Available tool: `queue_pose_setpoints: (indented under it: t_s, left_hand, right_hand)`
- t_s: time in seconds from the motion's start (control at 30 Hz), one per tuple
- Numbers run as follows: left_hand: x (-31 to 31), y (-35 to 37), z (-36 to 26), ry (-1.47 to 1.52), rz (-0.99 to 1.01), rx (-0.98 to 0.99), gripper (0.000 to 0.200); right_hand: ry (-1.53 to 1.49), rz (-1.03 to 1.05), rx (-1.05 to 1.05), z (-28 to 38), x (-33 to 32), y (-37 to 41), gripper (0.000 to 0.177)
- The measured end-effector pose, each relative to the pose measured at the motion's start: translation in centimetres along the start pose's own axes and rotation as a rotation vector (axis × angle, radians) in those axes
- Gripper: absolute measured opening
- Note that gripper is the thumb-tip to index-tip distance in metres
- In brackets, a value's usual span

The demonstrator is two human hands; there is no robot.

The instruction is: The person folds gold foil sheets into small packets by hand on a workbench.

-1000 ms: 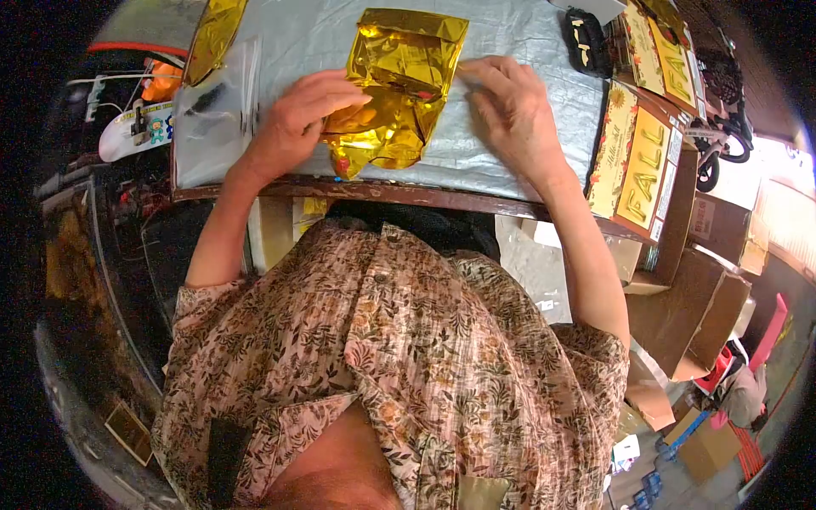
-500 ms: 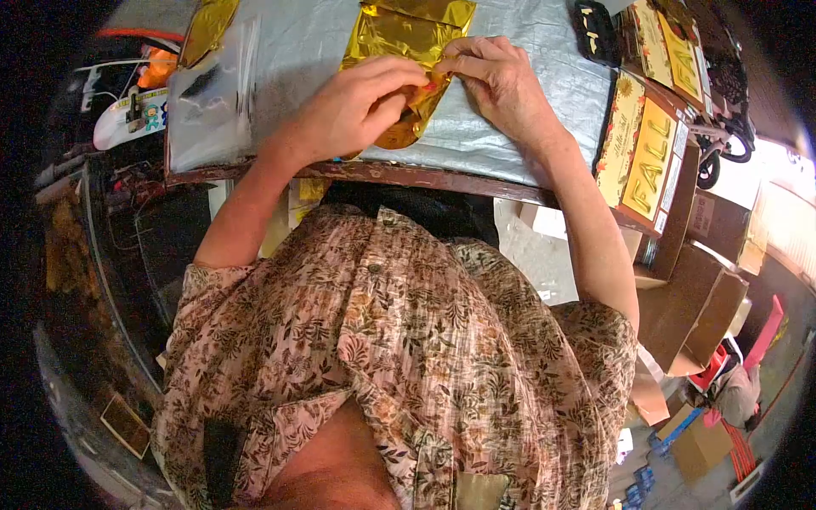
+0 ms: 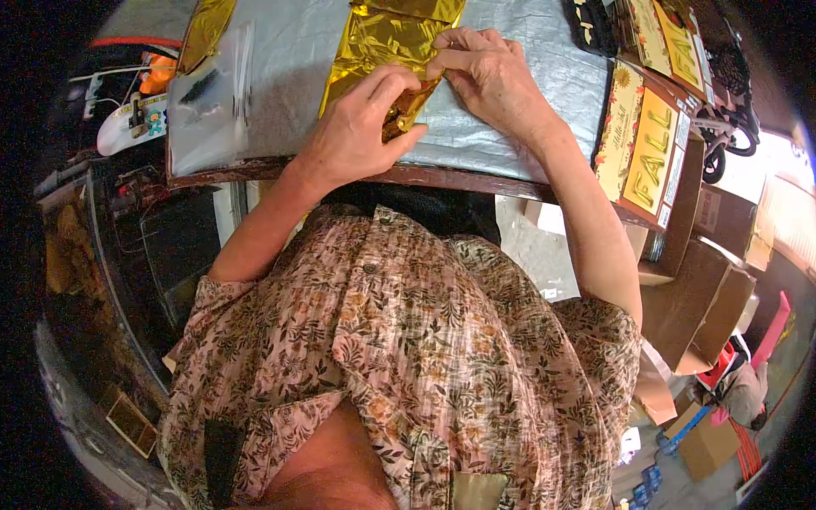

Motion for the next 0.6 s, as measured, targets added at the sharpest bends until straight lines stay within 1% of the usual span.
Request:
queue_pose_setpoints:
  t_s: [0.07, 0.13, 0.17, 0.23, 0.27, 0.33, 0.43, 0.6]
  left_hand:
    - [0.3, 0.1, 0.3, -0.001, -0.017, -0.002, 0.043]
    - [0.2, 0.2, 0.7, 0.012, -0.095, 0.000, 0.034]
    - [0.1, 0.1, 0.9, 0.013, -0.095, -0.001, 0.034]
    - [-0.4, -0.1, 1.2, 0.074, -0.138, -0.012, 0.021]
    - [-0.4, -0.2, 1.4, 0.075, -0.141, -0.015, 0.021]
    - [-0.4, -0.4, 1.9, 0.113, -0.164, -0.056, 0.014]
    - [-0.6, -0.6, 2.4, 0.157, -0.161, -0.101, 0.014]
    - [-0.3, -0.7, 3.1, 0.165, -0.170, -0.131, 0.018]
  right_hand:
    - [0.010, 0.004, -0.009, 0.1, 0.1, 0.0, 0.023]
    - [0.032, 0.001, -0.013, 0.0, 0.0, 0.0, 0.024]
    - [0.032, 0.002, -0.013, 0.2, 0.0, 0.0, 0.024]
    - [0.075, 0.026, 0.031, 0.5, -0.1, -0.1, 0.024]
    - [0.075, 0.028, 0.029, 0.8, -0.1, -0.1, 0.024]
    - [0.073, 0.067, 0.102, 0.9, 0.0, -0.3, 0.022]
    - [0.103, 0.077, 0.108, 1.0, 0.0, -0.5, 0.018]
    - [0.101, 0.071, 0.111, 1.1, 0.1, -0.7, 0.018]
Point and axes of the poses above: each hand's wrist, its own y-axis away from the middle knuckle, its own x-axis out of the palm, z = x × y, the point moved 8 cm from there along -y, towards the middle knuckle, and after that the axes turned 15 degrees about -y, right-handed, at the moved point
